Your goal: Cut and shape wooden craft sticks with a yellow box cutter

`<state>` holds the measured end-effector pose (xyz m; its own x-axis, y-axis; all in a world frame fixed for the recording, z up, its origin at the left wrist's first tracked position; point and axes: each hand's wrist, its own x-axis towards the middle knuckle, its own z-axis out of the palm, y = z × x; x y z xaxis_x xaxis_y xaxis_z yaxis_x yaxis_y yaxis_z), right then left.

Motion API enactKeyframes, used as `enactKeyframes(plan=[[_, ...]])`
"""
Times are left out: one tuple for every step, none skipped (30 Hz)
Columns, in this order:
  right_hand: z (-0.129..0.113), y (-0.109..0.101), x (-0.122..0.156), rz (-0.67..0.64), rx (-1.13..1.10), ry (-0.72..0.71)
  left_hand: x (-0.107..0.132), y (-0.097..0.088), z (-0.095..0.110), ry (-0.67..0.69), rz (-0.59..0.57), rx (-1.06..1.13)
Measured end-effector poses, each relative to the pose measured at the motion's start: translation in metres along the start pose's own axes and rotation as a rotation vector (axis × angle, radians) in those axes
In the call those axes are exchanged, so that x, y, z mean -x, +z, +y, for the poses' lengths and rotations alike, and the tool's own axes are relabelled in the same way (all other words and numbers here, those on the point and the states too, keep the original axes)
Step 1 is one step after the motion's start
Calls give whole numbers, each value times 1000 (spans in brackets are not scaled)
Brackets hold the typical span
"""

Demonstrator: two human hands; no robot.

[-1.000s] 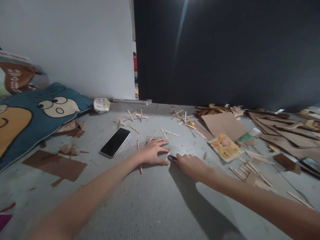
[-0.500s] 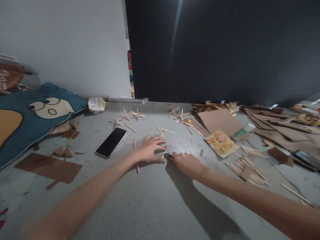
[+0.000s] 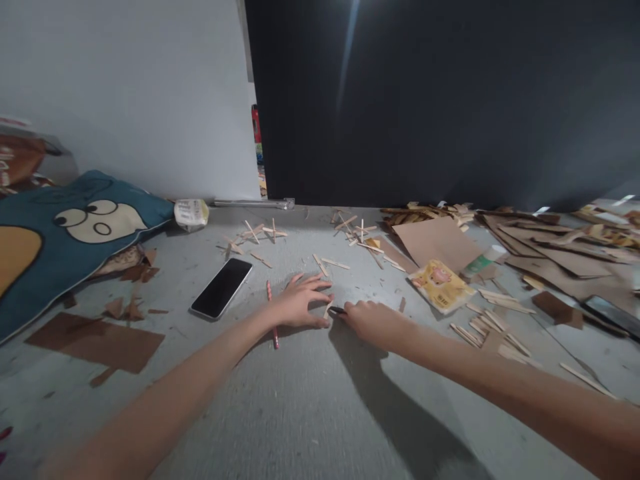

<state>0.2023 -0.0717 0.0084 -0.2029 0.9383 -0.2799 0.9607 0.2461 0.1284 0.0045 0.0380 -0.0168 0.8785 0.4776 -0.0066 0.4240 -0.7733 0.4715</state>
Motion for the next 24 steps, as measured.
enactKeyframes(plan=[[-3, 3, 2, 3, 0, 25, 0, 0, -1, 2, 6, 5], [-6, 5, 4, 4, 0, 48, 0, 1, -1, 4, 9, 10], [-9, 7, 6, 4, 0, 66, -1, 1, -2, 6, 9, 13], [-12, 8, 8, 4, 1, 80, -1, 1, -2, 7, 8, 14], [-14, 8, 9, 2, 0, 88, -1, 2, -3, 7, 8, 13], [-15, 7, 10, -1, -1, 90, -1, 2, -3, 8, 11, 10], [-15, 5, 10, -3, -2, 87, -2, 2, -3, 8, 14, 6], [-14, 3, 9, -6, -3, 78, -2, 2, -3, 8, 17, 4], [-12, -1, 7, -10, -5, 64, -2, 2, -3, 7, 18, 3], [-9, -4, 5, -14, -7, 47, -2, 1, -3, 6, 18, 2], [-7, -7, 3, -18, -9, 29, -2, 1, -3, 4, 16, 2], [-4, -10, 1, -24, -13, 11, -3, 1, -2, 3, 13, 2], [-2, -11, -1, -28, -16, 0, -3, 1, -2, 1, 12, 0], [0, -12, -3, -33, -20, -8, -3, 1, -2, 0, 10, -2], [1, -12, -4, -35, -24, -9, -3, 1, -2, 0, 9, -3], [2, -11, -4, -36, -28, -2, -3, 1, -2, 0, 8, -3], [1, -10, -3, -36, -32, 10, -3, 1, -2, 1, 10, 1], [1, -8, -2, -35, -37, 28, -3, 1, -3, 2, 12, 6], [-1, -6, -1, -33, -42, 47, -3, 1, -3, 5, 16, 12], [-2, -4, 1, -31, -48, 65, -4, 2, -4, 6, 20, 17], [-4, -3, 2, -31, -56, 80, -4, 2, -4, 6, 23, 21], [-5, -2, 3, -33, -66, 91, -4, 2, -5, 5, 23, 22], [-5, -3, 4, -37, -78, 96, -4, 2, -5, 3, 21, 22], [-5, -4, 4, -43, -92, 99, -5, 2, -5, 0, 19, 24]])
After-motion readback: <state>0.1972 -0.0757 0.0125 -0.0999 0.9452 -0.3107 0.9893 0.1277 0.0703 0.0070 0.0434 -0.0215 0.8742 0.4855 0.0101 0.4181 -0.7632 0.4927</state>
